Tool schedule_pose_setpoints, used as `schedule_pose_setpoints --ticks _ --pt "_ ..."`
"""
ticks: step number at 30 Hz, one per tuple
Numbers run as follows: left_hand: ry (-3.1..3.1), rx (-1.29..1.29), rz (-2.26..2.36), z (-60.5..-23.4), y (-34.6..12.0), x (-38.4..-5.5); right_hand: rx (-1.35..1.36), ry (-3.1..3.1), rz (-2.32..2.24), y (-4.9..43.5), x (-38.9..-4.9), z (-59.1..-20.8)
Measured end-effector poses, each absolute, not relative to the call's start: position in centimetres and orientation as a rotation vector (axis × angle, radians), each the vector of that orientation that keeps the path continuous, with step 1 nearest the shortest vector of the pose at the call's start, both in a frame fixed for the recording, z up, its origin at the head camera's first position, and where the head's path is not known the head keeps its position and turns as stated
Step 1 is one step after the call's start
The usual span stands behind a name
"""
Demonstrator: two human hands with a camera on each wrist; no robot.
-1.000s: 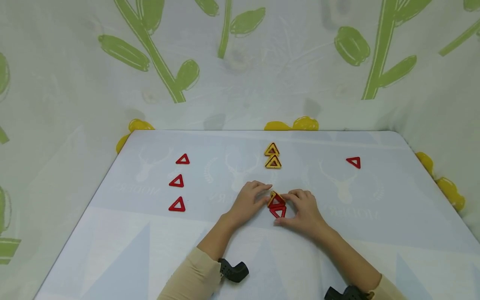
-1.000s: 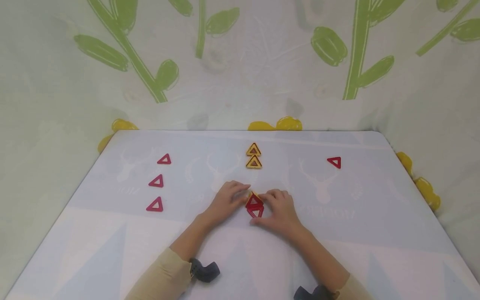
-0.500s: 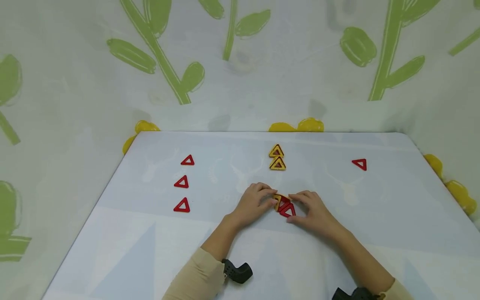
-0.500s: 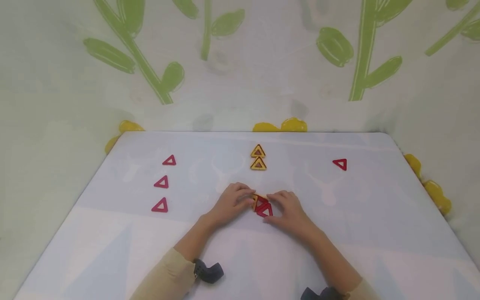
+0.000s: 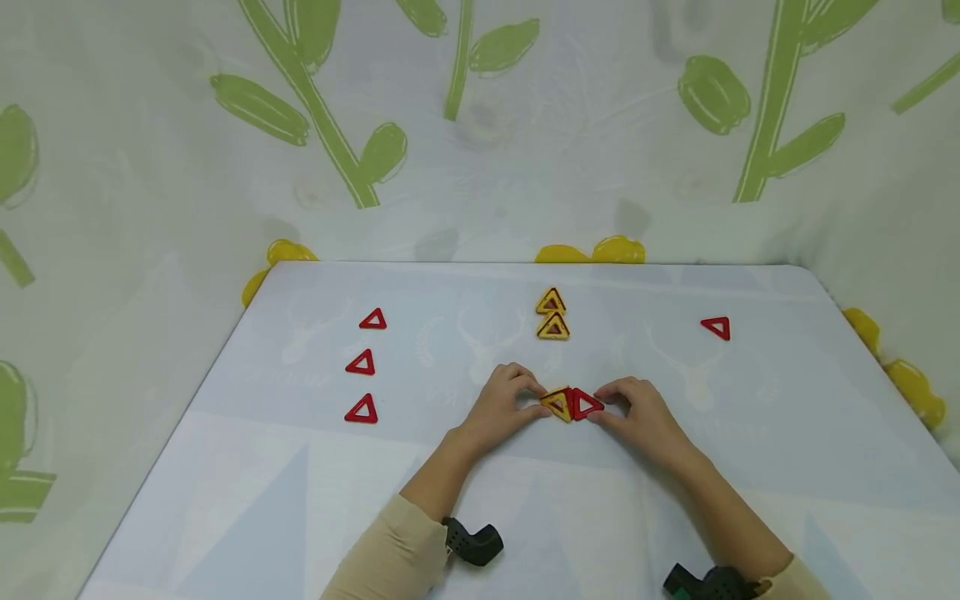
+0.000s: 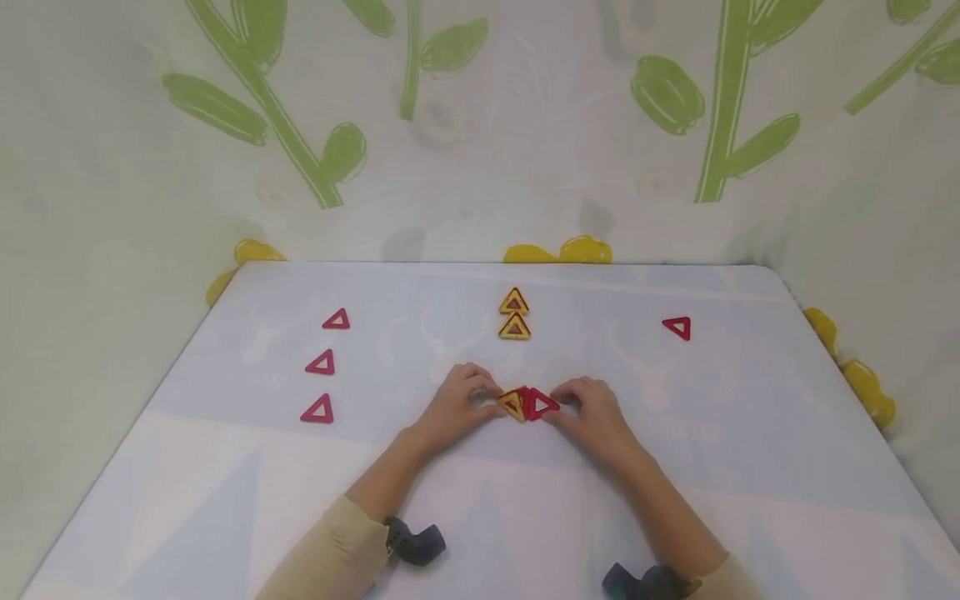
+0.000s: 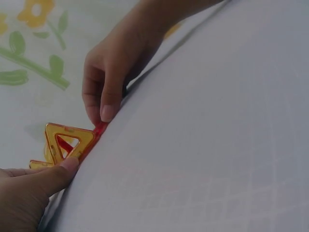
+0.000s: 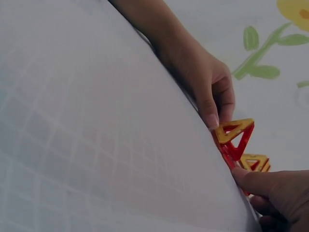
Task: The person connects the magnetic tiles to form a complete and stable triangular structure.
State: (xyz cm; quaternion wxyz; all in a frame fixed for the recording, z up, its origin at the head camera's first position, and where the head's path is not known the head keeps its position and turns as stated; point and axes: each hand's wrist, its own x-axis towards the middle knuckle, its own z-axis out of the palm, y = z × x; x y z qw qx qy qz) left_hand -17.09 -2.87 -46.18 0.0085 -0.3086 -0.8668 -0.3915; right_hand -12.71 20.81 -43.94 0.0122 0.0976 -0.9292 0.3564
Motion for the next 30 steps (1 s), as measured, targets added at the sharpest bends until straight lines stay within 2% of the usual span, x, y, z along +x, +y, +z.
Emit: schedule_pose_setpoints --ticks 12,21,30 --pt "-2.712 -0.937 -1.255 -46.1 -2.9 -17.3 0.306 -2.828 1.122 20.9 -13.0 -44.7" --pt "-2.736 -0.917 -1.264 -46.1 -2.9 -17.3 0.259 -2.669 1.317 20.8 -12.9 -45.6" --pt "-2.672 -0.979 -1.261 -46.1 -2.8 -17.1 0.457 -2.520 1.407 20.0 -12.7 -45.7"
